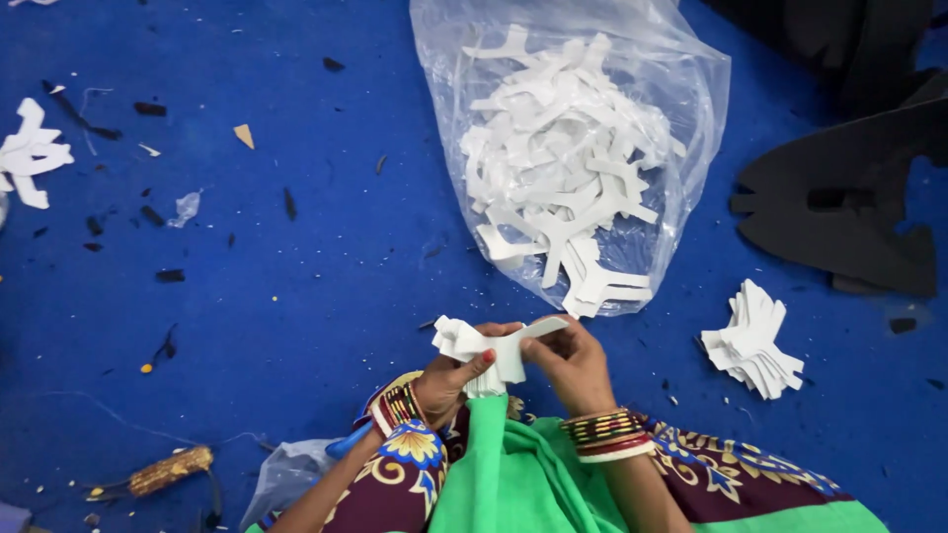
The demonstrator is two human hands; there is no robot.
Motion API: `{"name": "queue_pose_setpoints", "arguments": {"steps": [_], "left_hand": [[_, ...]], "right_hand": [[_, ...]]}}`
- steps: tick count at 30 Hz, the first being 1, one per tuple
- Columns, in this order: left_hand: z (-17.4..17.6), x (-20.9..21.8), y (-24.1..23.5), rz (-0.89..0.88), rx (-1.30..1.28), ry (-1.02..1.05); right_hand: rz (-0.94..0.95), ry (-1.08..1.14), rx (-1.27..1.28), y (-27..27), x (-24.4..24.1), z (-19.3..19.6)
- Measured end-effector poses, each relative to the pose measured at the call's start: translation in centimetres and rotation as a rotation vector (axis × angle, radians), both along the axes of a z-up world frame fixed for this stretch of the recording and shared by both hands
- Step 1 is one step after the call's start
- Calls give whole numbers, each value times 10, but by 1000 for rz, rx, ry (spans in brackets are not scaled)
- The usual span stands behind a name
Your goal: The person sorts and stacks white fabric shoe components from a plastic bag while sitting on a floor mat.
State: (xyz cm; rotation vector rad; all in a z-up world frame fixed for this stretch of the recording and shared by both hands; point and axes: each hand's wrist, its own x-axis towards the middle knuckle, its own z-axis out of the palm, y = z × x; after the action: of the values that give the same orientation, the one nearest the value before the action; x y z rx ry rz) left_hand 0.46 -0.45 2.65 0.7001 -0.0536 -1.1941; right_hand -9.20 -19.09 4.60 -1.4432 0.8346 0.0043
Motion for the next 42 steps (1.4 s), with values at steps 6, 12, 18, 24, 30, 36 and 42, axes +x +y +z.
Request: {"name": "queue_pose_setpoints", "arguments": {"steps": [6,12,18,24,30,36,42], "left_hand": [[-1,-2,-2,40,-33,130],[-45,-7,-2,70,-60,-63],[-23,-3,2,57,-75,69],[-26,-4,6,-23,34,66],[-18,-6,3,77,-77,89],[-20,-5,2,68,-127,90],[-28,-4,2,53,-139,120]], "right_hand": [[114,27,-268,-28,8,21],[128,-13,-1260,-90,13,-2],[140,243,-1345,-72,35,26],[31,107,-664,-102,3,27],[40,33,-232,-126,-34,57],[63,-10,-222,-141,-53,79],[-19,92,-338,-169,-82,83]]}}
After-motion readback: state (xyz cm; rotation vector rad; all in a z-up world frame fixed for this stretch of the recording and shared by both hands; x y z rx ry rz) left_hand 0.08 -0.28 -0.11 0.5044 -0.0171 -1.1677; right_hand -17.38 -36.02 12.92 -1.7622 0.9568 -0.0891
